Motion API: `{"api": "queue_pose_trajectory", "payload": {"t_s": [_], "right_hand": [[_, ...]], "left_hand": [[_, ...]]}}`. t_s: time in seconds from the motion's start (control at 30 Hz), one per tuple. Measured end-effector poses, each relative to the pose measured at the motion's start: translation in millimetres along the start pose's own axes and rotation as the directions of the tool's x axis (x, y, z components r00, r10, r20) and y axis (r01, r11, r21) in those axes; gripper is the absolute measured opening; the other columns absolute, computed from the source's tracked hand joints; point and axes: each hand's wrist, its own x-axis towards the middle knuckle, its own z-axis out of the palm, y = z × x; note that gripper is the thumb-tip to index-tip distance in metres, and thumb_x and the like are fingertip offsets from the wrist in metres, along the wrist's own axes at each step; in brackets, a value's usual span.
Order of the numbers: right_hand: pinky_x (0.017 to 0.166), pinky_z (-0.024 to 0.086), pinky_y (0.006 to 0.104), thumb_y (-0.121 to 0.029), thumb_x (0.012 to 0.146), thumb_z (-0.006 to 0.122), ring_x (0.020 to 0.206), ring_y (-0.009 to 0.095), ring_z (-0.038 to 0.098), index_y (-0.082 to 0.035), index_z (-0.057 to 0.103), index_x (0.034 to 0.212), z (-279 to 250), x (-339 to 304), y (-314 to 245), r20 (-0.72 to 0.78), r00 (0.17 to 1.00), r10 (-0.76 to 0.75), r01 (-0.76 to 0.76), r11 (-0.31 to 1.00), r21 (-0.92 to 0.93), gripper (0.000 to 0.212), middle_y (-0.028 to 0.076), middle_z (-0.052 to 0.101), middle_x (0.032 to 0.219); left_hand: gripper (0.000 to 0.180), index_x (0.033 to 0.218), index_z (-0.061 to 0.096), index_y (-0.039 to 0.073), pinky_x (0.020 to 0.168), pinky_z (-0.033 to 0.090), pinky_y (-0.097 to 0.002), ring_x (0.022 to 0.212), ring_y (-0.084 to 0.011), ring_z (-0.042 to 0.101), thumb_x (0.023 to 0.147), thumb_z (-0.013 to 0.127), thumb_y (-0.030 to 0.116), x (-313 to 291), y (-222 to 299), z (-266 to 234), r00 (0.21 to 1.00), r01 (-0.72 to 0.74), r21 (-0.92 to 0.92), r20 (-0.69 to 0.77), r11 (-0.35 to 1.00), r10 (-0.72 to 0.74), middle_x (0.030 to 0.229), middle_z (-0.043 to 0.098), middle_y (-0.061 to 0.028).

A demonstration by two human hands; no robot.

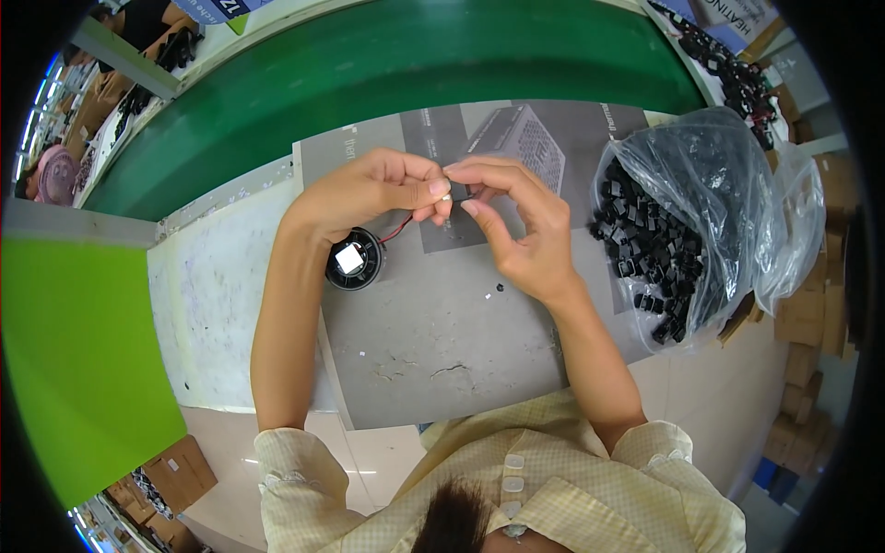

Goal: The person assembles electronic components by connecting a motor and a switch into a plastic housing with wires and a connector, using their hands.

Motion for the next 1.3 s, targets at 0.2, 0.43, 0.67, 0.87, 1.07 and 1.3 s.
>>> {"api": "queue_pose_trajectory", "payload": {"t_s": [0.2,0.43,0.67,0.87,1.07,1.3], "right_hand": [[0.075,0.055,0.0303,0.008,0.079,0.070,0.084,0.019,0.067,-0.004,0.069,0.114,1.6,-2.2,0.4,-0.004,0.993,0.118,-0.117,0.992,0.055,0.037,0.010,0.070,0.100],[0.077,0.055,0.0303,0.009,0.080,0.069,0.085,0.020,0.068,-0.004,0.068,0.113,6.7,-6.3,2.6,-0.033,0.988,0.149,-0.149,0.989,0.016,0.036,0.011,0.069,0.098],[0.078,0.057,0.0331,0.008,0.079,0.069,0.085,0.024,0.069,-0.003,0.064,0.116,5.7,-6.4,1.3,0.003,0.977,0.211,-0.211,0.977,0.004,0.039,0.013,0.069,0.100],[0.086,0.056,0.0356,0.007,0.077,0.072,0.098,0.027,0.067,-0.005,0.067,0.114,-1.2,-8.2,0.9,0.128,0.947,0.296,-0.278,0.950,-0.139,0.039,0.011,0.069,0.107],[0.097,0.049,0.0408,0.005,0.072,0.074,0.116,0.031,0.053,-0.003,0.068,0.102,-3.9,-11.5,10.9,0.116,0.979,0.167,-0.115,0.925,-0.363,0.032,0.009,0.065,0.106],[0.096,0.042,0.0419,-0.002,0.069,0.081,0.113,0.027,0.058,-0.008,0.070,0.106,8.1,-20.0,5.0,0.288,0.954,0.083,0.042,0.914,-0.404,0.040,0.006,0.068,0.105]], "left_hand": [[0.023,0.087,0.071,0.002,0.072,0.046,-0.0246,0.068,-0.0105,0.060,0.093,0.071,0.024,-1.0,-1.3,-0.8,0.994,0.031,0.040,-0.106,0.999,-0.026,0.074,0.069,-0.0044],[0.024,0.079,0.066,0.002,0.056,0.042,-0.0265,0.059,-0.0071,0.056,0.086,0.079,0.022,1.3,1.0,12.5,0.960,0.105,0.178,-0.276,0.978,-0.053,0.070,0.070,-0.0037],[0.022,0.081,0.065,-0.001,0.058,0.047,-0.0278,0.061,-0.0108,0.062,0.077,0.083,0.011,-15.4,-0.9,-0.5,0.970,0.171,0.530,-0.240,0.830,-0.046,0.068,0.069,-0.0053],[0.011,0.083,0.071,-0.001,0.060,0.048,-0.0275,0.060,-0.0105,0.061,0.079,0.079,0.006,-8.9,-6.2,-1.2,0.986,0.113,0.555,-0.166,0.824,-0.023,0.066,0.068,-0.0051],[0.009,0.078,0.073,-0.001,0.060,0.048,-0.0275,0.059,-0.0114,0.060,0.077,0.079,0.006,-4.6,-7.0,14.5,0.952,0.167,0.543,-0.305,0.823,0.008,0.066,0.068,-0.0058],[0.030,0.093,0.071,0.005,0.073,0.051,-0.0381,0.081,-0.0282,0.066,0.072,0.085,0.022,-26.1,-1.5,16.2,0.965,-0.146,0.880,0.026,0.453,0.260,0.085,0.070,-0.0084]]}}
